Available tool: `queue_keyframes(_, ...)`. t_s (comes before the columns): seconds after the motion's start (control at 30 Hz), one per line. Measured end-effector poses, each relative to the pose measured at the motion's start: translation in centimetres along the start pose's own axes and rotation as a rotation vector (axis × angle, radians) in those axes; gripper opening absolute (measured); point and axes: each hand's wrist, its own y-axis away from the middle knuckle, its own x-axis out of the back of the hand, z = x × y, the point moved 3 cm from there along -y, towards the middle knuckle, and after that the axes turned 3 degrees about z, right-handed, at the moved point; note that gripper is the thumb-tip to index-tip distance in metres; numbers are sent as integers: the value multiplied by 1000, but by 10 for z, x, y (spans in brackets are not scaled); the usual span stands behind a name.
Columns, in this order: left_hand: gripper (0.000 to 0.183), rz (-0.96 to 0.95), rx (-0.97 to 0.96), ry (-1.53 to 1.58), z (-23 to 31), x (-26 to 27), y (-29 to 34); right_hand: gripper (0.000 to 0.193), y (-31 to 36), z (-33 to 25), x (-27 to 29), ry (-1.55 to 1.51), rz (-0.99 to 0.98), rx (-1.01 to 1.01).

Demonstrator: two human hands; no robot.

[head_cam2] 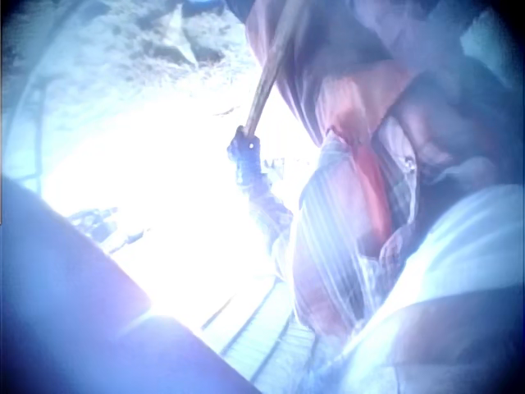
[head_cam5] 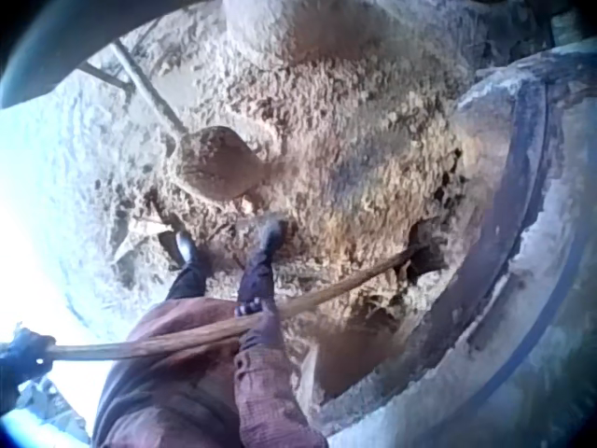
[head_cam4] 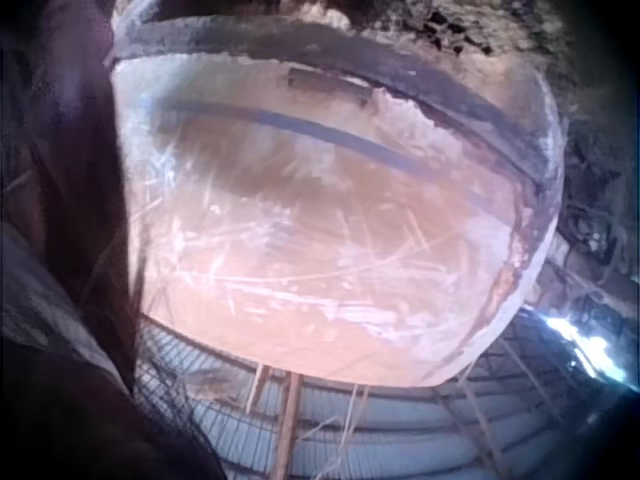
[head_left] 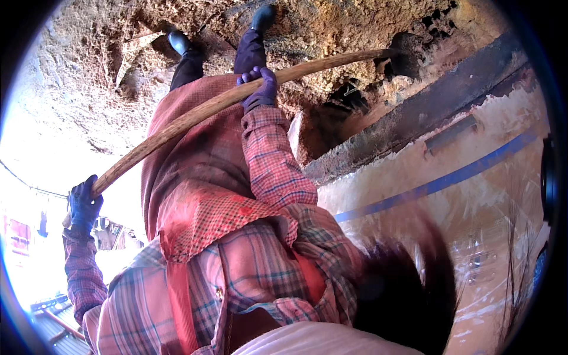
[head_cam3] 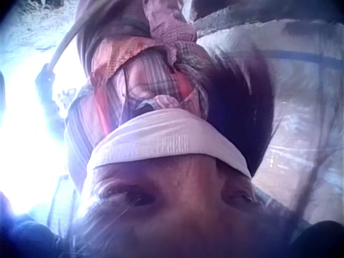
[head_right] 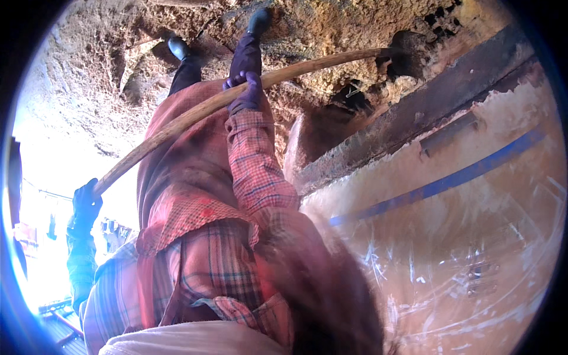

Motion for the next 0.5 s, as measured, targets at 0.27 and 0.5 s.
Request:
queue_keyframes(0.27, 62, 152, 47, -366, -42, 45, 31, 19, 23, 29, -49, -92, -339, -67)
queue_keyframes(0.5, 74, 109, 305, -239, -37, 23, -15, 11, 43, -1, -16, 136, -57, 175)
